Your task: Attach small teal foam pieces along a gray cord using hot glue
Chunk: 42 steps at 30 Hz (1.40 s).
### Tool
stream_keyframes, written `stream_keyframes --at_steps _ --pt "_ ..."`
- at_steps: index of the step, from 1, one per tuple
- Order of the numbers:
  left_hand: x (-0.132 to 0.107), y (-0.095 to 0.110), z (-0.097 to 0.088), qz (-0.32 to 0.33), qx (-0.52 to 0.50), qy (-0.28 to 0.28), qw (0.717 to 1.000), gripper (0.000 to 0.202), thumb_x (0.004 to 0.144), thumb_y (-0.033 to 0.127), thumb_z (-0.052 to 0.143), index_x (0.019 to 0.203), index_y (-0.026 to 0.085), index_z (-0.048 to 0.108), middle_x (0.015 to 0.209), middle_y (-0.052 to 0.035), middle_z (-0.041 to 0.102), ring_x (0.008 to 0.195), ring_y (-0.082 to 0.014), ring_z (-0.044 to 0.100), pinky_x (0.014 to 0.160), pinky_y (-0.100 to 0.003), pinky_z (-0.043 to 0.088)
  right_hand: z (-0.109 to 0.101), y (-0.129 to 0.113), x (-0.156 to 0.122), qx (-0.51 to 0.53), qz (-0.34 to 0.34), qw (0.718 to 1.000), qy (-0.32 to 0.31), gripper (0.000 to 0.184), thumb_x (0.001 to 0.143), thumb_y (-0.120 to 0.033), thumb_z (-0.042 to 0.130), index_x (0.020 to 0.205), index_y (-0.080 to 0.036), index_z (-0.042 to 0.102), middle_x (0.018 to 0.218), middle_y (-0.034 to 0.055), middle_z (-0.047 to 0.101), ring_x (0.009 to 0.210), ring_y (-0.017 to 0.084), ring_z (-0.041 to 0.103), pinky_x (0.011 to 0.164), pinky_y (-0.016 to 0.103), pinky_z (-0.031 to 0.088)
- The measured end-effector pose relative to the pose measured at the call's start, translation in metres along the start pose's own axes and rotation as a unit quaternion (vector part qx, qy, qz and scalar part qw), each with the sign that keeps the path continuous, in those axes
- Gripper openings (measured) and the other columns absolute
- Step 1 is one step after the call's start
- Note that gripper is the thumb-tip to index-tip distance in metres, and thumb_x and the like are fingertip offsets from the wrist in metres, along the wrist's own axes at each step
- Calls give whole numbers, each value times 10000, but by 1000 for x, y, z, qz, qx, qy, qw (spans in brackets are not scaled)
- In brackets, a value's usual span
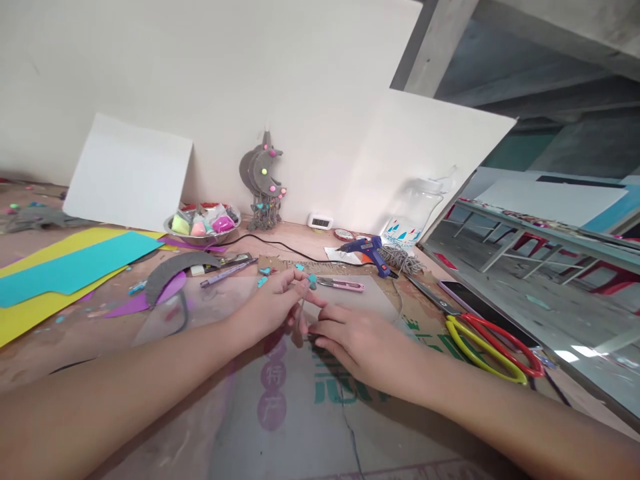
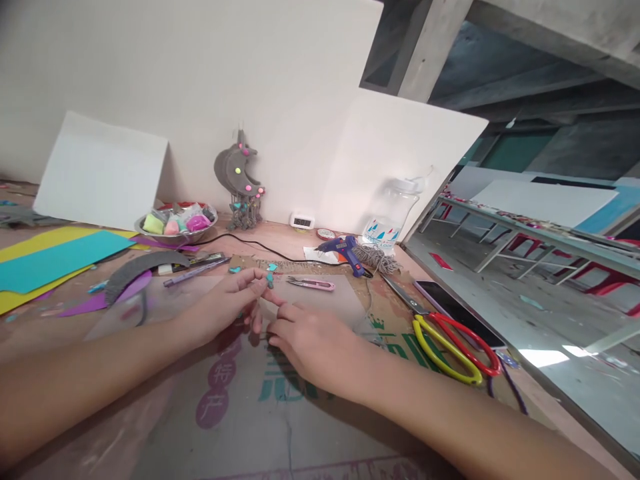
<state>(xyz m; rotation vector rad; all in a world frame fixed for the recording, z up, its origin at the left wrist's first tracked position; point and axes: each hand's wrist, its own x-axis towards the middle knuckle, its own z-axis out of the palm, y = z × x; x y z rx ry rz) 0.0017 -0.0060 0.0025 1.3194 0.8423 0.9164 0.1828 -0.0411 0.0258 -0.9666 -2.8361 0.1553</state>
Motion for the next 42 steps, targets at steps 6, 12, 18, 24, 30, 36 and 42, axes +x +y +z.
stream_keyframes --at_steps 6,12,18,24,30,36,42 --pt "3 -6 -2 9 -11 -4 1000 302 835 478 512 879 189 434 721 17 629 359 -45 454 346 -172 351 -24 19 3 -1 51 999 11 270 919 -291 428 861 -207 678 804 36 662 728 148 598 656 261 432" --pt "1 -4 2 13 85 36 996 252 835 405 520 903 162 514 686 30 590 347 -20 427 343 -145 298 -65 99 -13 -149 291 943 57 345 853 -476 475 742 -216 673 645 45 656 569 177 563 523 279 338" --pt "0 -4 2 15 98 37 994 289 822 437 523 927 168 529 688 22 598 367 -32 441 357 -154 328 -41 172 -17 9 339 926 168 481 801 -390 560 1211 -140 563 1070 134 675 906 244 641 756 345 482" --pt "1 -7 0 18 101 35 994 304 807 460 535 918 178 538 688 21 596 374 -41 439 355 -160 335 -4 178 -8 153 359 891 233 500 718 -294 653 1186 -143 567 1164 127 640 1010 256 619 893 397 465" --pt "0 -7 -1 31 109 42 993 270 827 441 519 897 180 532 709 21 599 403 -40 471 368 -151 338 -4 172 -6 126 425 854 273 340 734 -377 605 949 -113 618 815 112 692 706 251 640 673 383 491" --pt "0 -7 -1 29 105 51 993 260 832 432 520 876 176 532 712 18 591 433 -46 509 374 -148 360 -22 143 -12 272 360 833 319 338 771 -510 572 699 -181 589 672 88 673 670 233 651 647 333 507" --pt "-1 -6 -1 24 93 62 993 235 832 416 527 853 182 514 695 25 572 428 -49 517 363 -139 362 -18 76 -22 295 248 873 298 239 775 -431 624 876 -214 628 902 78 696 798 234 658 739 360 523"
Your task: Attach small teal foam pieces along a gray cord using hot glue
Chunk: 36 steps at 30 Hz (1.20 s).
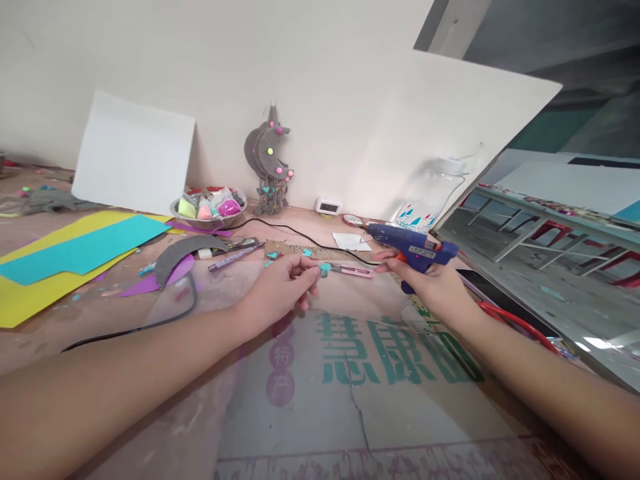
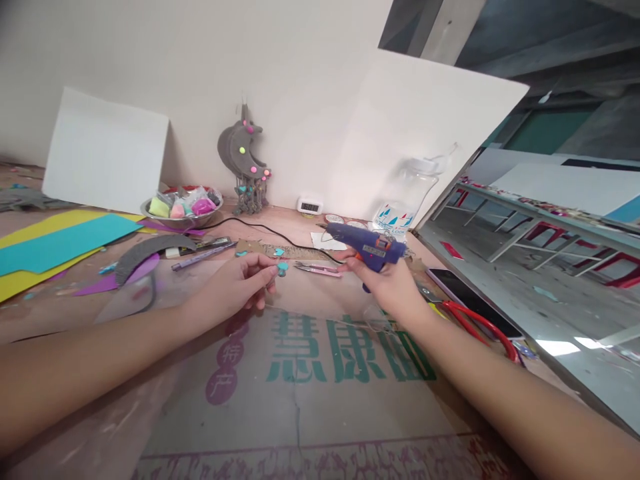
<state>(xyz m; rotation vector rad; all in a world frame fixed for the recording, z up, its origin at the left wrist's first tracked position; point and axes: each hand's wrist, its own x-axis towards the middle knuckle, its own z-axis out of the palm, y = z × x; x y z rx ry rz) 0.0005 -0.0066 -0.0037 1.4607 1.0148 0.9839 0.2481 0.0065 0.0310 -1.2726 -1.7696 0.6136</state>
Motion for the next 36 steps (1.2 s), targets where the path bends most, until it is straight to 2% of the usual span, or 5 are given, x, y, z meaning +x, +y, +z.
stream_keyframes --at_steps 4,10,18,25,36 --pt "-1 0 0 1 24 28 999 229 840 412 514 848 183 515 740 14 591 422 -48 526 356 -140 371 18 -11 -25 -14 -45 999 6 236 764 -431 629 775 -197 600 749 54 664 706 201 636 677 333 532" --pt "0 1 -1 5 60 54 997 212 844 393 506 848 182 517 753 7 606 411 -47 527 359 -144 379 28 -6 -32 -59 -72 995 -32 216 763 -419 620 726 -212 571 683 16 629 647 177 617 613 293 523" --pt "-1 3 1 6 65 54 996 214 841 393 510 844 180 523 755 6 612 416 -47 527 373 -144 382 30 -6 -32 -62 -57 996 1 186 717 -377 632 695 -228 524 780 28 664 733 199 647 670 302 539" --pt "-2 1 0 13 64 52 997 217 847 406 497 843 190 520 768 10 614 422 -50 531 373 -146 386 33 -1 -34 -43 -12 999 13 247 672 -384 674 842 -239 571 798 33 699 723 225 674 643 320 564" --pt "-3 3 0 14 57 45 997 209 846 397 498 835 189 518 755 15 600 421 -45 515 390 -150 388 34 -2 -32 -80 -14 996 33 268 654 -394 683 834 -222 585 758 30 709 703 226 681 644 322 569"
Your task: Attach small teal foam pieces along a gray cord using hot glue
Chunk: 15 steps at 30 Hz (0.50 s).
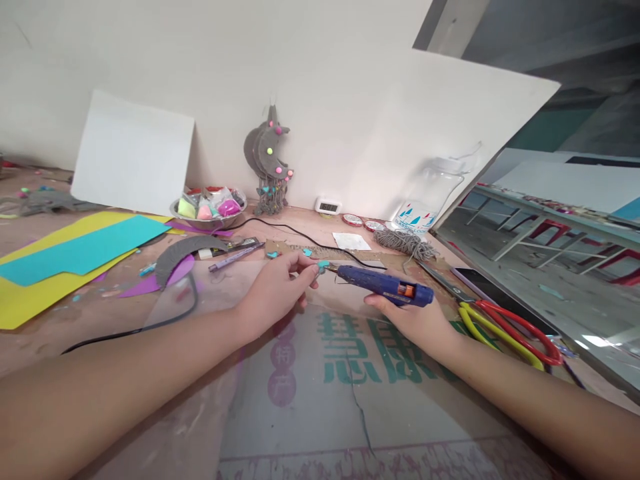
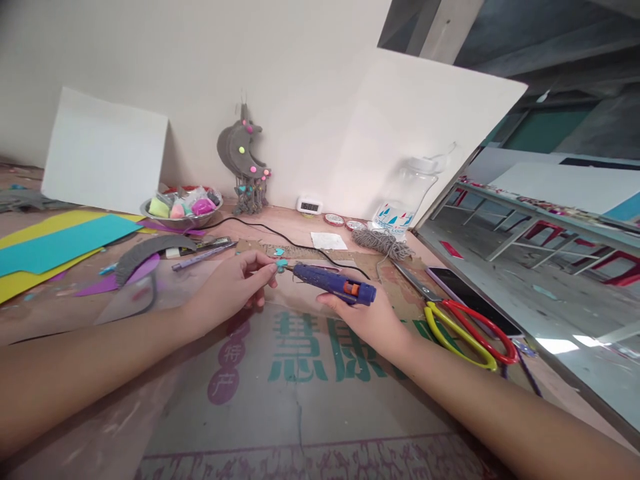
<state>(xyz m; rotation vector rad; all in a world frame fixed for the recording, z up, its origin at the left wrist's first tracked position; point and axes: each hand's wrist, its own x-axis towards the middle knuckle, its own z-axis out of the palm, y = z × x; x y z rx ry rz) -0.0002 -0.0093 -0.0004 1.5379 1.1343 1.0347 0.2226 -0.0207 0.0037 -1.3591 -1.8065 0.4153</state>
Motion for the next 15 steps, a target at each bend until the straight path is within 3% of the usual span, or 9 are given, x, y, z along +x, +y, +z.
stream_keyframes --at_steps 7,15 --pt "0 -2 0 5 -22 -16 1000 229 849 424 495 850 196 523 762 20 594 424 -38 506 400 -149 392 -1 -2 -1 -11 28 1000 -10 288 638 -410 707 778 -196 575 655 11 663 626 192 650 577 285 539" --pt "1 -1 0 -15 -33 -16 999 246 836 429 515 842 184 522 766 10 597 425 -38 513 388 -143 392 -4 -3 -1 -26 13 999 -14 261 653 -397 712 765 -204 577 606 -10 620 571 170 611 531 263 504"
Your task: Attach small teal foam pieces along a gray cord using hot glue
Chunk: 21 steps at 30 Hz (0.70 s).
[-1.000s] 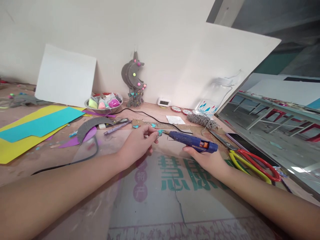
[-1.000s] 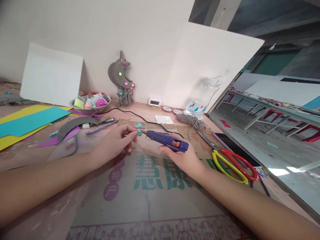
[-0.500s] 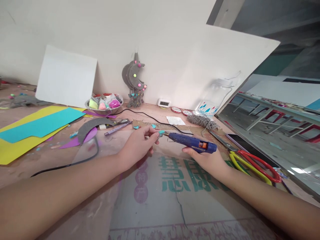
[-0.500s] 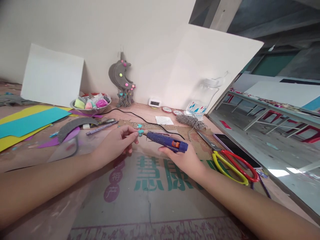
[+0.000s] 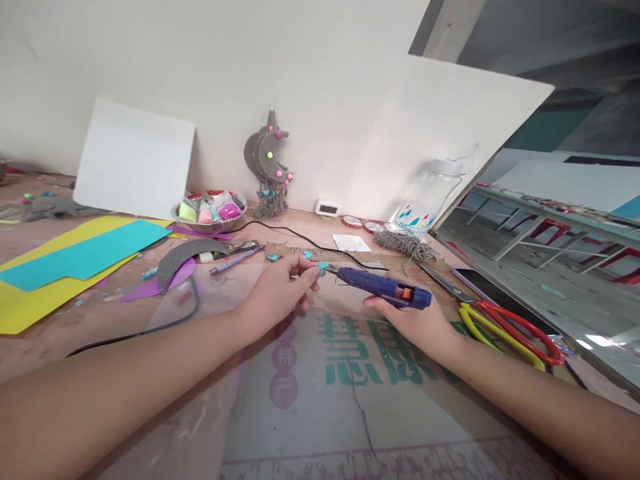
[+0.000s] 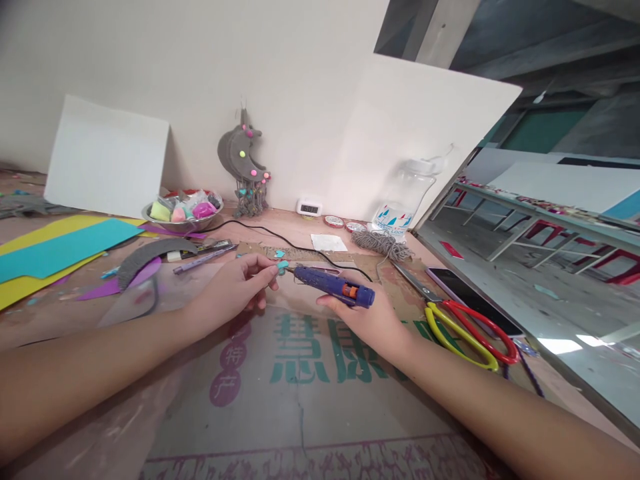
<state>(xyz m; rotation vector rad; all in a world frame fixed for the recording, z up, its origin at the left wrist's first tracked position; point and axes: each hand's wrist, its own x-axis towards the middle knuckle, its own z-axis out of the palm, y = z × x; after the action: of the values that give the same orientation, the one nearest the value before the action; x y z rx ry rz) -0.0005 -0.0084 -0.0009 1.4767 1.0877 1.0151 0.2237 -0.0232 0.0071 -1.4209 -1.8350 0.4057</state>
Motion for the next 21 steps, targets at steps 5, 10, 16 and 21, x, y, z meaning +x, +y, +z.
stream_keyframes --at_steps 5,10,16,21 --pt "1 -1 0 -2 -6 0 1000 250 829 433 526 841 183 519 774 3 607 420 -41 516 377 -148 400 -1 4 0 -13 -34 999 -20 274 692 -444 689 818 -214 609 638 -3 627 589 178 608 537 269 494" --pt "0 -1 0 -5 1 0 1000 238 839 423 516 840 185 518 770 8 599 430 -41 522 378 -143 398 -1 5 1 -31 -36 999 -21 297 699 -466 681 839 -210 622 670 0 636 606 178 612 550 267 489" --pt "1 -1 0 1 3 -1 1000 257 838 437 518 845 180 519 778 5 604 439 -42 537 367 -134 383 -2 4 0 -29 -39 999 -23 307 708 -480 672 833 -205 619 684 3 640 612 173 612 545 258 490" --pt "2 -1 0 2 3 4 1000 264 834 440 523 862 178 529 776 3 608 432 -46 538 363 -142 391 -1 4 0 -23 -40 999 -18 295 708 -462 677 839 -203 622 682 7 640 608 172 611 540 256 499"
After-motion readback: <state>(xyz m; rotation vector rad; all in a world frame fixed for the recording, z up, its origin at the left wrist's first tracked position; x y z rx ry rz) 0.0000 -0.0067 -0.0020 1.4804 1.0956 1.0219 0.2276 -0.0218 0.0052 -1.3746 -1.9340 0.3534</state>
